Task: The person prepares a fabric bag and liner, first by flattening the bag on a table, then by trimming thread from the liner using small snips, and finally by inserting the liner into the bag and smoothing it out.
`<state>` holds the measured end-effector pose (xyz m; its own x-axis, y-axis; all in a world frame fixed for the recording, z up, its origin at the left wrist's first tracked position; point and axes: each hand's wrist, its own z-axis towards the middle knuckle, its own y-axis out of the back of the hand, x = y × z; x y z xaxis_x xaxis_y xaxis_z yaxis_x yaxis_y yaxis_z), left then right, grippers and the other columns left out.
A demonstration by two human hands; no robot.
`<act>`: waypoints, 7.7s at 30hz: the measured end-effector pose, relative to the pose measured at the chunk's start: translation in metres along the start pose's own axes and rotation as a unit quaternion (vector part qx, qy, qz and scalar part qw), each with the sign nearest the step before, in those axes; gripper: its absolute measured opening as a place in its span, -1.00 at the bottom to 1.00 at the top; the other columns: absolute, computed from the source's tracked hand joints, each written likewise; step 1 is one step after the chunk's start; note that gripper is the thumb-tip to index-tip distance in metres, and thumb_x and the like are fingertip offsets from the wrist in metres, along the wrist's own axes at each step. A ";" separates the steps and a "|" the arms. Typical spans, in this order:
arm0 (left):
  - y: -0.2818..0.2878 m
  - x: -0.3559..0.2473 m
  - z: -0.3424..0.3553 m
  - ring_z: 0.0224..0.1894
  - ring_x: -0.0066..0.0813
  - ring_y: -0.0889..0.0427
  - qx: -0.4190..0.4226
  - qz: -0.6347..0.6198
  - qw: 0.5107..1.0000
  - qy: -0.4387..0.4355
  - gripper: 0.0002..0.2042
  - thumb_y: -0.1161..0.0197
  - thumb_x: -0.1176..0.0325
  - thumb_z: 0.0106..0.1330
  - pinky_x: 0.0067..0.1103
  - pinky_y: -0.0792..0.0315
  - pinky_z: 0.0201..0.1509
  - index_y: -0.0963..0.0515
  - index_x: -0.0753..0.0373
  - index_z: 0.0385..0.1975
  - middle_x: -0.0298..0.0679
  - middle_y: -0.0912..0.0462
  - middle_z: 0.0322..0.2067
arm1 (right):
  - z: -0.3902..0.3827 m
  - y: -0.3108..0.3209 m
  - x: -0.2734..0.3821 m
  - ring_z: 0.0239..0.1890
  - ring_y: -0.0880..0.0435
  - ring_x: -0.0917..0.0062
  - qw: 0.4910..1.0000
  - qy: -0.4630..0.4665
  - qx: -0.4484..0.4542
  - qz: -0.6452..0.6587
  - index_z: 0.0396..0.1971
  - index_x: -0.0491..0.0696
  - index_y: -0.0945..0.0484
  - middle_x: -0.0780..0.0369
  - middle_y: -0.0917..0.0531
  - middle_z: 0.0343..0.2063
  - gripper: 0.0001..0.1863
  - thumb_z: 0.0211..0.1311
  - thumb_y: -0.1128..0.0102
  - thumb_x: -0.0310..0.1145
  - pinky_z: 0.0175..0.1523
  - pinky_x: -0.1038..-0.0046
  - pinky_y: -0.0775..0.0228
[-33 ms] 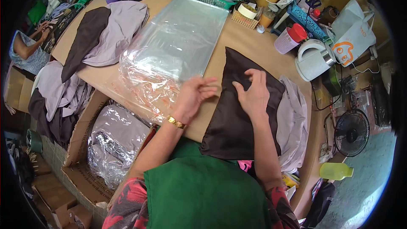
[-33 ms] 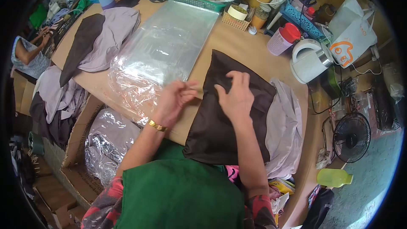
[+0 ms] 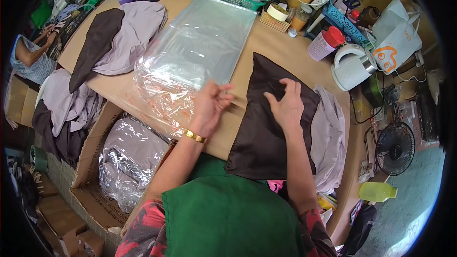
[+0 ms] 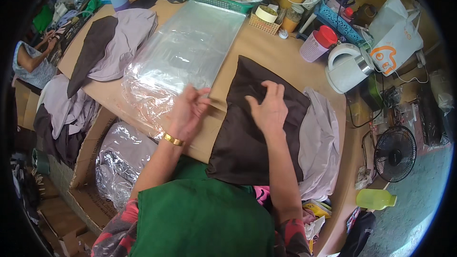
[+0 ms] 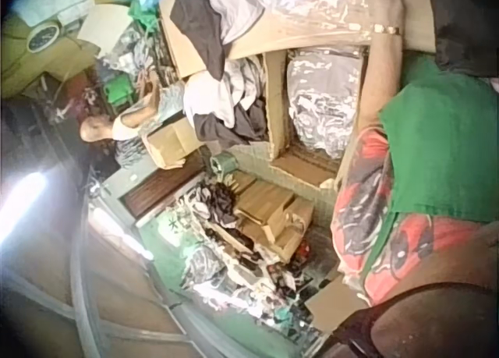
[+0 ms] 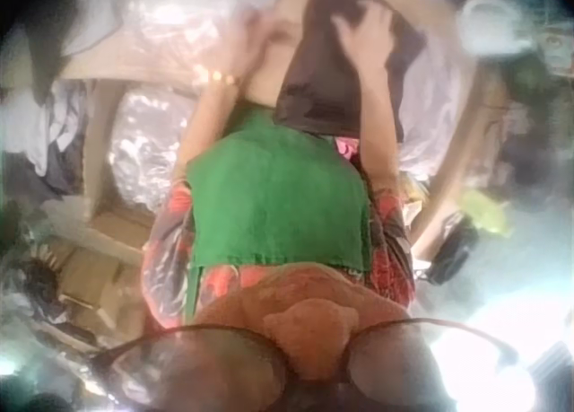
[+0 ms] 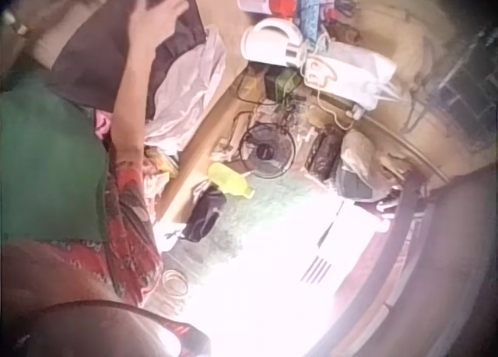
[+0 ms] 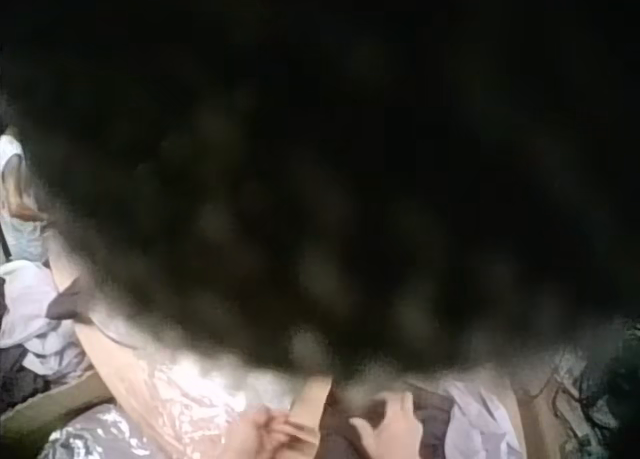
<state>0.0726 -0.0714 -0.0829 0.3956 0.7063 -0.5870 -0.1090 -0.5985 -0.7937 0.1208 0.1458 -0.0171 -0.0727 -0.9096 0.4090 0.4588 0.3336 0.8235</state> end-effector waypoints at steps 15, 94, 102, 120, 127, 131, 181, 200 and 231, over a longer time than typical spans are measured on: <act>-0.032 -0.008 -0.050 -0.45 -0.20 -0.56 0.148 0.656 0.739 0.048 -0.67 -0.05 0.15 0.37 -0.38 -0.39 -0.32 -0.56 0.35 -0.33 -0.08 -0.54 -0.57 | 0.021 -0.043 -0.070 -0.29 -0.64 0.13 0.993 -0.095 0.028 -0.070 -0.19 0.01 -0.38 0.08 -0.65 -0.42 -0.72 0.15 -0.22 -0.30 -0.22 0.17 -0.42; -0.031 -0.005 -0.074 -0.58 -0.21 -0.50 0.177 0.661 0.729 0.023 -0.73 -0.19 0.24 0.28 -0.36 -0.34 -0.41 -0.56 0.37 -0.42 0.00 -0.52 -0.63 | 0.003 -0.051 -0.069 -0.38 -0.58 0.00 0.992 -0.040 -0.071 0.093 -0.31 -0.15 -0.40 -0.06 -0.58 -0.46 -0.80 0.30 -0.12 -0.32 -0.32 0.20 -0.37; -0.019 -0.016 -0.099 -0.62 -0.40 -0.36 0.065 0.667 0.741 -0.025 -0.77 -0.09 0.33 0.34 -0.46 -0.30 -0.47 -0.49 0.39 -0.47 -0.12 -0.42 -0.68 | 0.010 -0.039 -0.035 -0.30 -0.62 0.21 0.996 0.029 -0.017 0.083 -0.16 -0.05 -0.47 0.12 -0.57 -0.21 -0.69 0.20 -0.23 -0.20 -0.23 0.25 -0.41; -0.020 -0.019 -0.103 -0.56 -0.44 -0.43 0.047 0.634 0.771 -0.046 -0.79 -0.03 0.39 0.35 -0.49 -0.35 -0.42 -0.49 0.40 -0.44 -0.14 -0.52 -0.60 | -0.075 0.037 0.089 -0.39 -0.58 0.39 0.953 0.247 0.177 0.014 -0.38 -0.06 -0.37 0.22 -0.44 -0.44 -0.63 -0.17 -0.40 -0.44 -0.32 0.38 -0.36; -0.018 -0.020 -0.104 -0.55 -0.42 -0.44 0.046 0.636 0.770 -0.042 -0.80 -0.03 0.40 0.35 -0.48 -0.35 -0.40 -0.48 0.40 -0.44 -0.13 -0.53 -0.60 | -0.076 0.040 0.098 -0.44 -0.57 0.38 0.956 0.243 0.167 -0.007 -0.42 -0.06 -0.34 0.21 -0.42 -0.47 -0.64 -0.16 -0.39 -0.44 -0.35 0.37 -0.36; -0.025 -0.023 -0.109 -0.57 -0.43 -0.39 0.066 0.624 0.775 -0.070 -0.81 -0.03 0.39 0.36 -0.48 -0.34 -0.41 -0.47 0.38 -0.44 -0.14 -0.49 -0.62 | -0.075 0.024 0.090 -0.49 -0.56 0.35 0.966 0.220 0.137 0.019 -0.45 -0.06 -0.33 0.20 -0.42 -0.49 -0.65 -0.17 -0.39 -0.45 -0.39 0.34 -0.36; -0.053 0.061 -0.041 -0.38 -0.60 -0.63 -0.017 0.019 0.982 0.188 -0.78 -0.16 0.24 0.37 -0.78 -0.55 -0.41 -0.46 0.28 -0.23 -0.32 -0.58 -0.37 | -0.025 -0.033 -0.056 -0.54 -0.47 0.22 0.969 -0.086 -0.063 0.224 -0.38 -0.15 -0.36 0.07 -0.46 -0.62 -0.75 0.33 -0.10 -0.27 -0.33 0.31 -0.32; -0.077 0.035 -0.089 -0.60 -0.77 -0.48 0.013 0.370 0.926 -0.067 -0.91 -0.35 0.50 0.18 -0.78 -0.37 -0.53 -0.63 0.39 -0.41 -0.37 -0.61 -0.56 | -0.059 0.024 0.009 -0.47 -0.35 0.82 0.875 -0.003 0.180 0.450 -0.56 -0.17 -0.45 0.41 -0.50 -0.60 -0.84 0.17 -0.21 -0.52 -0.36 0.67 -0.22; -0.068 0.014 -0.094 -0.07 -0.28 -0.64 0.091 -0.022 0.990 0.105 -0.70 -0.03 0.39 0.40 -0.52 -0.58 0.02 -0.28 0.41 0.04 0.04 -0.56 -0.09 | -0.073 0.055 0.046 -0.53 -0.40 0.64 0.961 0.129 0.047 0.242 -0.41 -0.19 -0.61 0.27 -0.46 -0.53 -0.82 -0.11 -0.35 -0.62 -0.44 0.60 -0.21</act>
<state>0.1716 -0.0563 -0.0218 0.5820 0.6253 -0.5199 -0.2424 -0.4769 -0.8449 0.2073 0.1038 0.0181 0.3558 -0.6696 0.6520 0.3015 0.7425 0.5981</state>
